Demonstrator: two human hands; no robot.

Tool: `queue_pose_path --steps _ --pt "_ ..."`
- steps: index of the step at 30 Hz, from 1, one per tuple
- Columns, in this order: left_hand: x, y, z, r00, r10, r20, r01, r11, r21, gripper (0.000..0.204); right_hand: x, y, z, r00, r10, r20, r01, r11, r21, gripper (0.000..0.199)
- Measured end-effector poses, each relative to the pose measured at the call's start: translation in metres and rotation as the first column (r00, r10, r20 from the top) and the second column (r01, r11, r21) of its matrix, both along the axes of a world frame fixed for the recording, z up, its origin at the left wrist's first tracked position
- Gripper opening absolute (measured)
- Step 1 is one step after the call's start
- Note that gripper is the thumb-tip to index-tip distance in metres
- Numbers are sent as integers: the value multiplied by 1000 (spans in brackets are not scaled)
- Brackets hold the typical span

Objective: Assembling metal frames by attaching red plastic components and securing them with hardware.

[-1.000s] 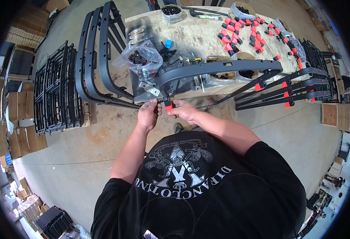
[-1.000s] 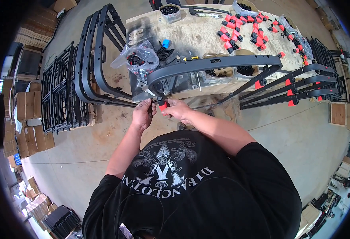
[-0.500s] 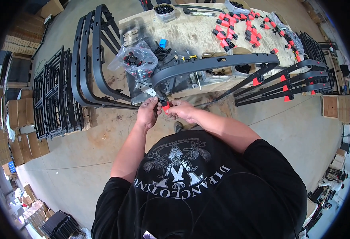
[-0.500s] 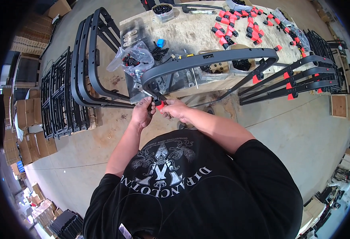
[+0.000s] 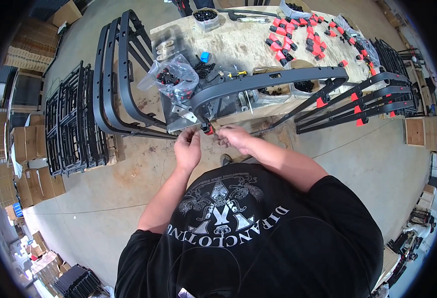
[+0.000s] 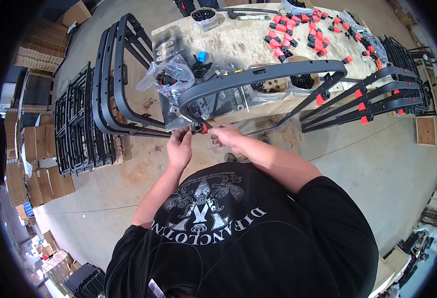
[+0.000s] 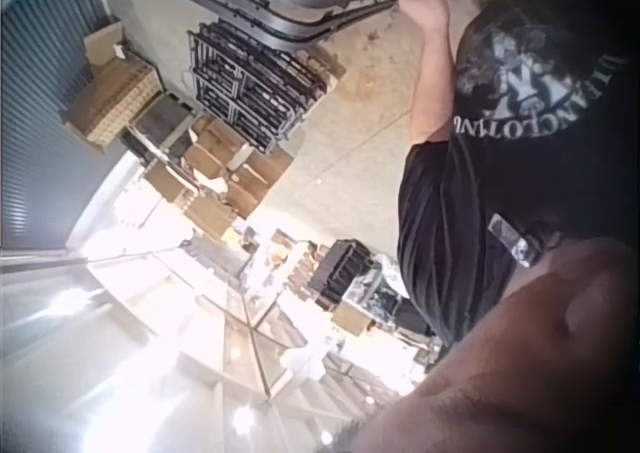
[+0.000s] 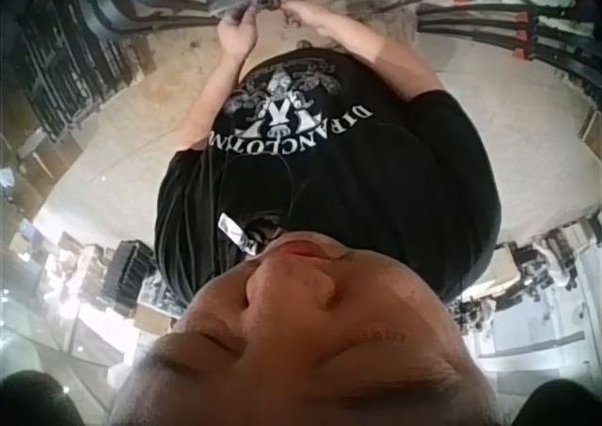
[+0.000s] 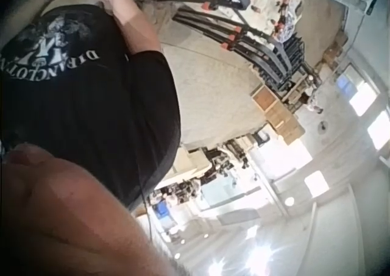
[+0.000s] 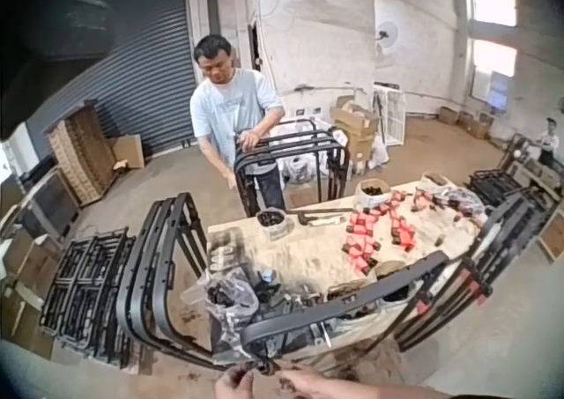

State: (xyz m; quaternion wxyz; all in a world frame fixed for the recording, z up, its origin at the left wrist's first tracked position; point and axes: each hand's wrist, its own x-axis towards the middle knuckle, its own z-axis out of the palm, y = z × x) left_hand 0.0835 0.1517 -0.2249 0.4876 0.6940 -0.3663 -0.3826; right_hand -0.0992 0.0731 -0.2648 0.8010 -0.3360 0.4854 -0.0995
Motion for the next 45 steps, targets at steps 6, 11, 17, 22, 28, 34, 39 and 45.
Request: queue_pose_path --steps 6,11,17,22,28,34,39,45 --pt "-10 4 41 779 -397 486 492 867 -80 26 -13 0 57 895 -78 438 -44 964 261 69" --pt "-12 -2 43 635 -491 597 620 785 -14 29 -13 1 59 863 -69 500 -79 960 268 65" --pt "-11 -3 39 672 -429 604 588 804 -83 24 -19 5 44 930 -40 365 -10 991 135 37" --pt "-9 -3 37 698 -444 562 546 838 -17 23 -20 5 30 967 113 229 -86 988 -127 16" --pt "-4 0 32 737 -430 522 530 846 -51 22 -17 5 34 968 36 248 -35 999 -11 20" --pt "0 2 28 689 -401 603 544 837 -64 23 -14 0 41 972 84 222 -84 996 -7 21" --pt "2 2 25 722 -451 525 517 856 24 23 -11 -6 38 962 225 157 -195 963 -184 19" --pt "4 1 25 732 -483 480 540 842 24 22 -7 -10 44 955 273 119 -245 948 -205 20"
